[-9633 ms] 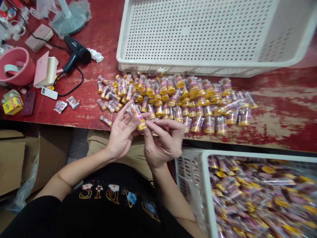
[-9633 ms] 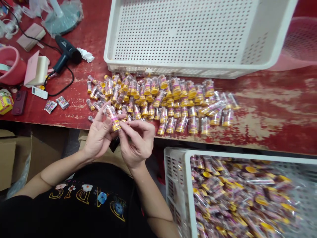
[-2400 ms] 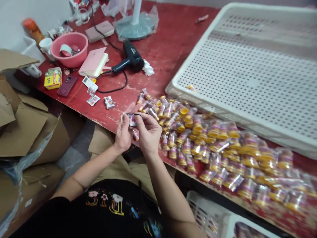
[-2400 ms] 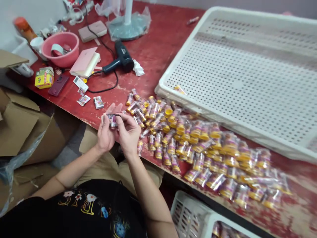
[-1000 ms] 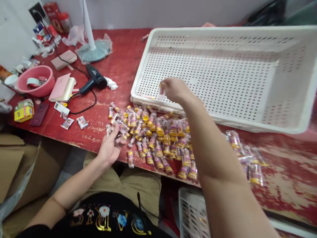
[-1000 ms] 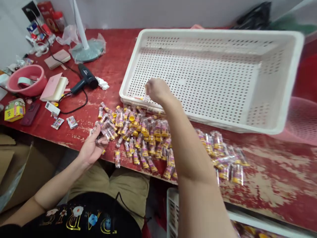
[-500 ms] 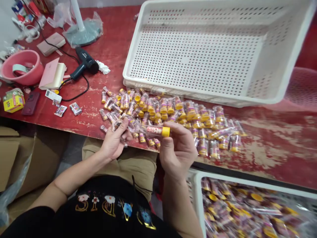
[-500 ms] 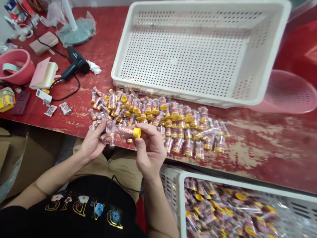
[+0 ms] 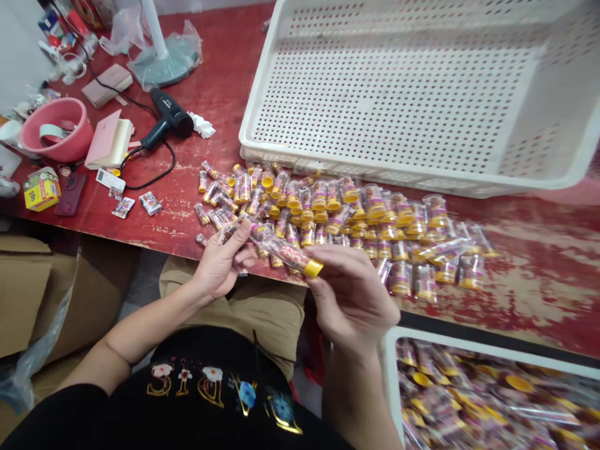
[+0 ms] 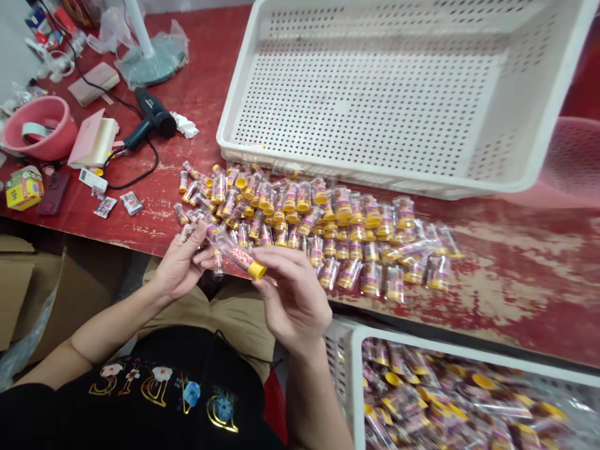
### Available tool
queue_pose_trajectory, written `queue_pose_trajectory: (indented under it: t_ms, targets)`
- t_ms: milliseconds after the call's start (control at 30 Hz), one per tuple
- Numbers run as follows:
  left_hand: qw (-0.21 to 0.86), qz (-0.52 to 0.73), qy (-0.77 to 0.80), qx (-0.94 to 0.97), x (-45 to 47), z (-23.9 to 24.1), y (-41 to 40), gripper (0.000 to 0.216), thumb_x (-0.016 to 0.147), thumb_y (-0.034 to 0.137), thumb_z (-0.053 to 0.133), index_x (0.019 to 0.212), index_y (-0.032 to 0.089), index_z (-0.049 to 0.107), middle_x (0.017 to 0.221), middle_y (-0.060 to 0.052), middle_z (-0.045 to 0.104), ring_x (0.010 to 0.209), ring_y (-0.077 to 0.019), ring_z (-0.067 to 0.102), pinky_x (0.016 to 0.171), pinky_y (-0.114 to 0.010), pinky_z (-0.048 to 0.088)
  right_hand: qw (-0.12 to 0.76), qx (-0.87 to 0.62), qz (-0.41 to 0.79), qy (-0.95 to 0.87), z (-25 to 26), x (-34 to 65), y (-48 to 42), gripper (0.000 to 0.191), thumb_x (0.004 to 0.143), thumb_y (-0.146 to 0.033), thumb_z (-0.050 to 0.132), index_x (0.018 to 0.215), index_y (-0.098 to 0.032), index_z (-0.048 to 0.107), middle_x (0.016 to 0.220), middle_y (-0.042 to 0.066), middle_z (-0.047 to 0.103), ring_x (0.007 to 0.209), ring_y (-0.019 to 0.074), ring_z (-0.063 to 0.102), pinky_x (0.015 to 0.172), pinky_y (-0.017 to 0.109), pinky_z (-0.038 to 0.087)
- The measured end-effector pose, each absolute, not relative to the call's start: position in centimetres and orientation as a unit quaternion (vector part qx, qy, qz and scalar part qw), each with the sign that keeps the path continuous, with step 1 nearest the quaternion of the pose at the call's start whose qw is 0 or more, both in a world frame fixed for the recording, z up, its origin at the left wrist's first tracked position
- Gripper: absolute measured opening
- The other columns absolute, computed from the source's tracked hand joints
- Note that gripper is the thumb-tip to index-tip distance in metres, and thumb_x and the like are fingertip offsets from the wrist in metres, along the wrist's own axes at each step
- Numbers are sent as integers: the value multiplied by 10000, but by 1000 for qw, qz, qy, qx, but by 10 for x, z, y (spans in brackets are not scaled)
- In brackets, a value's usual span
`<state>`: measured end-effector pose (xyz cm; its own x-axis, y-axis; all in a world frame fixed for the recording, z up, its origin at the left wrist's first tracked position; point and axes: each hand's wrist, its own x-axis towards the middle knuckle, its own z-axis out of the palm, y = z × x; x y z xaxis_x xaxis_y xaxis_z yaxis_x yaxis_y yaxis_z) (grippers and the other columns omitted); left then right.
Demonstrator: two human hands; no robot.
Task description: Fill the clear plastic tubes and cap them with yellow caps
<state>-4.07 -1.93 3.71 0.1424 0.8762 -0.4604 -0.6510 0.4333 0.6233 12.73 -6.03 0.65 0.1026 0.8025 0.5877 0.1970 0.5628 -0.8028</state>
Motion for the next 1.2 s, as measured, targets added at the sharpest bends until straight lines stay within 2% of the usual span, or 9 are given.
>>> queue_pose_trajectory:
  t_ms: [167,267,367,433,600,700,800,1000,1200]
  targets:
    - [751,487,404,189,-45,37,-24,518,611,435,925,722,161,499,544,107,392,423,6,298,427,-154,299,564,-380,254,-688,4,128,-65,493,812,-50,726,1226,-314,697,1147,67,718,1064,225,692,881,379,607]
    - [741,488,415,201,-45,35,-28,528,590,460,928,770,154,537,558,103,422,412,8,296,415,-165,304,562,-385,287,-674,-3,122,-66,548,852,-118,712,1353,-323,629,1186,85,672,1047,217,687,827,363,625]
    - [740,485,419,205,-42,33,-31,521,613,478,911,762,150,535,549,102,426,400,7,295,401,-167,306,555,-401,244,-687,-9,112,-65,537,912,-203,660,1430,-314,573,1247,117,616,1098,229,658,872,390,616]
    - [739,482,424,202,-40,32,-34,511,621,460,912,747,154,522,542,104,423,397,8,298,399,-163,309,555,-416,201,-692,-12,104,-64,492,928,-196,635,1401,-328,604,1217,109,643,1108,233,653,908,406,601]
    - [752,457,432,197,-38,33,-39,492,606,412,928,792,159,549,550,107,455,377,9,314,382,-161,299,610,-461,133,-631,-15,94,-66,484,873,-151,703,1311,-354,673,1031,61,701,940,199,681,809,362,600]
    - [749,467,429,194,-38,33,-42,494,608,421,925,865,160,593,566,101,490,370,13,316,379,-163,289,586,-461,160,-646,-14,93,-67,527,875,-136,692,1349,-362,643,1080,70,701,978,211,691,814,376,607]
    - [738,479,436,190,-38,32,-44,522,612,390,929,964,176,609,574,109,499,364,14,319,383,-172,283,601,-470,161,-626,-12,91,-68,552,853,-70,690,1302,-392,670,1034,43,723,932,191,706,791,356,609]
    - [723,493,446,186,-34,29,-48,521,632,360,922,992,185,588,600,108,523,364,10,336,384,-189,285,630,-489,150,-584,-13,84,-68,529,807,-32,726,1204,-380,730,965,26,745,862,172,713,746,334,609]
    - [706,506,464,173,-32,24,-45,615,597,353,939,1089,178,613,644,95,548,387,6,333,393,-203,291,640,-504,162,-557,-23,78,-65,425,838,-92,715,1165,-360,749,966,29,746,877,179,722,768,356,617]
